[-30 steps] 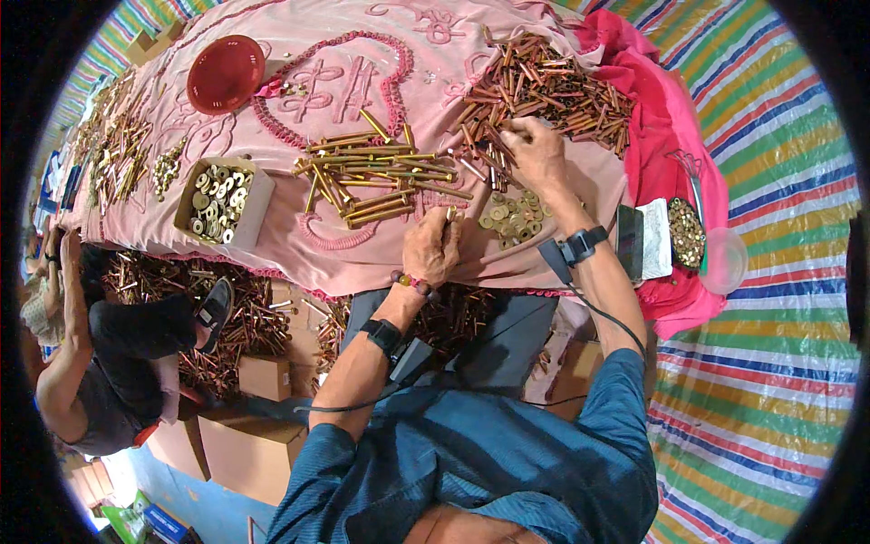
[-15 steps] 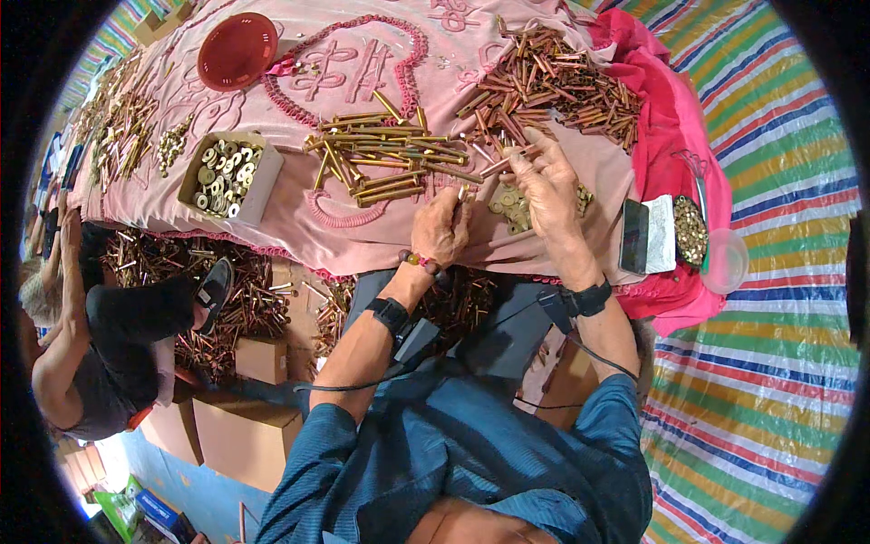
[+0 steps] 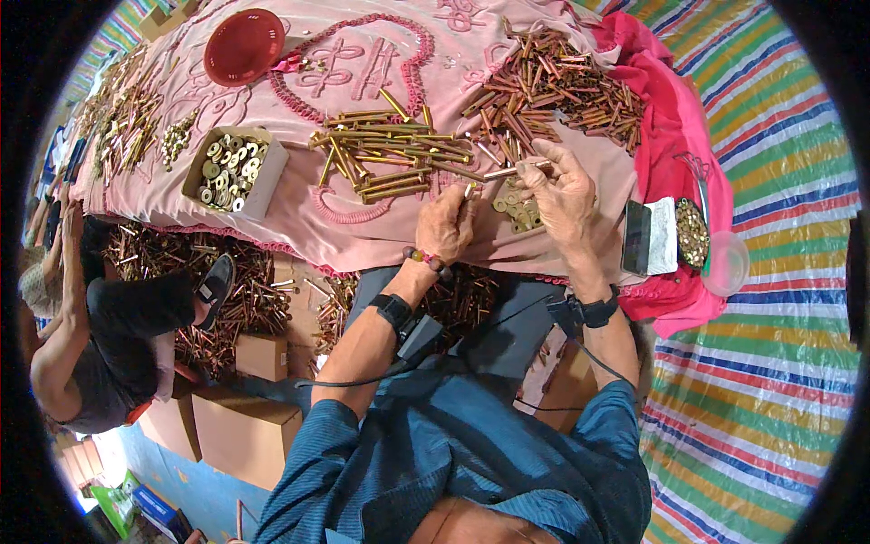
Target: Assembling small metal components by threading small rings onto thin metal rods and tubes.
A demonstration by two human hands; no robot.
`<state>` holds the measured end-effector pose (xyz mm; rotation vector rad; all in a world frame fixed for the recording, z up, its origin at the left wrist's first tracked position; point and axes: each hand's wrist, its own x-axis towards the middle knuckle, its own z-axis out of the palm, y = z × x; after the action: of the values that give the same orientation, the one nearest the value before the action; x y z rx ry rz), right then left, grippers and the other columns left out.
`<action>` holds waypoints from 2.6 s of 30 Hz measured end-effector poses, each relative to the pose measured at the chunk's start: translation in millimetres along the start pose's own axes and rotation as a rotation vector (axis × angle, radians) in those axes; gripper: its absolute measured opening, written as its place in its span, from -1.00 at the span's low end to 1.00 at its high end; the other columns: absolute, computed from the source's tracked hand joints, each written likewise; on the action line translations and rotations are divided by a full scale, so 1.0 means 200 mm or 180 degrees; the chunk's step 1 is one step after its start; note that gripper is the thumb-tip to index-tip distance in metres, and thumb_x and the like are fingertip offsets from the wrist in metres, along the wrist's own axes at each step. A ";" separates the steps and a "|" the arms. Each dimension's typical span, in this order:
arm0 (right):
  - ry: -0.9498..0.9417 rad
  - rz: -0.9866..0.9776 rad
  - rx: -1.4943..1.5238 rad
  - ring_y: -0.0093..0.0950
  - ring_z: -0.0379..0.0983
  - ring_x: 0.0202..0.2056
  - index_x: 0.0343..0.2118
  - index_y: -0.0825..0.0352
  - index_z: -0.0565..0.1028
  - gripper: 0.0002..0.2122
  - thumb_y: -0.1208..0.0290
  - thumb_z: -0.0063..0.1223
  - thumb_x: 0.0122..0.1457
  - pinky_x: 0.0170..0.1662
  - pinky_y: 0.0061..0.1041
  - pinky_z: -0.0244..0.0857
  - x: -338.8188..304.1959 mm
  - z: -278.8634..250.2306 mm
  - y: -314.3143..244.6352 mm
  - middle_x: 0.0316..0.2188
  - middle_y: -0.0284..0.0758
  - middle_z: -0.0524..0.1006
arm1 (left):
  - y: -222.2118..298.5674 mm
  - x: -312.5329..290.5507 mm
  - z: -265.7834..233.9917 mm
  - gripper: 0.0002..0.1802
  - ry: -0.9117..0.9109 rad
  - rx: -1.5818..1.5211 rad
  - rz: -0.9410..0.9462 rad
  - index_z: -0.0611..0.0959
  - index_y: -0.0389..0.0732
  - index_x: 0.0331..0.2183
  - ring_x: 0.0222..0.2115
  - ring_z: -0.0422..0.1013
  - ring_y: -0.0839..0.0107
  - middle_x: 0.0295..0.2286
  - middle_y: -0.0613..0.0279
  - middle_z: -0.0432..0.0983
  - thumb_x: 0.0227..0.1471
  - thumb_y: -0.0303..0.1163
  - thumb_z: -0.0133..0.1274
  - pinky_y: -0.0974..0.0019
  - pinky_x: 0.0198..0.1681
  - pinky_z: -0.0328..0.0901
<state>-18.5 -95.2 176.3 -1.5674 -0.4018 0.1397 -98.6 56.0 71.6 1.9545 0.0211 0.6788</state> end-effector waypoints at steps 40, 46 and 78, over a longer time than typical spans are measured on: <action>-0.0623 0.0473 -0.2488 -0.37 0.57 -0.49 -0.37 0.38 0.61 -0.72 0.21 0.27 0.07 -0.34 -0.36 0.41 0.13 -0.18 0.30 -0.54 -0.19 0.62 | 0.02 0.01 0.01 -0.80 0.0252 0.0190 0.0171 0.43 -0.23 -0.44 -0.55 0.39 -0.13 -0.59 -0.07 0.36 0.15 -0.41 0.09 0.05 -0.53 0.23; -0.0796 0.1623 -0.0410 -0.72 0.24 -0.75 -0.29 0.39 0.57 -0.73 0.23 0.20 0.21 -0.73 -0.66 0.07 0.10 -0.15 0.13 -0.66 -0.47 0.43 | 0.01 -0.01 0.00 -0.85 0.0182 0.0134 0.0062 0.43 -0.23 -0.45 -0.55 0.38 -0.14 -0.60 -0.07 0.34 0.12 -0.46 0.07 0.04 -0.51 0.24; -0.0274 0.0315 -0.1282 -0.61 0.42 -0.60 -0.33 0.41 0.57 -0.81 0.34 0.14 0.22 -0.52 -0.54 0.30 0.04 0.01 0.14 -0.60 -0.39 0.54 | 0.00 -0.02 0.03 -0.86 0.0527 0.0226 -0.0125 0.48 -0.22 -0.41 -0.53 0.41 -0.10 -0.57 -0.04 0.40 0.16 -0.42 0.09 0.04 -0.49 0.27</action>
<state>-6.7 -91.0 149.1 -1.9845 -0.4384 0.2129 -98.5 50.5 68.2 1.9555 0.1872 0.8220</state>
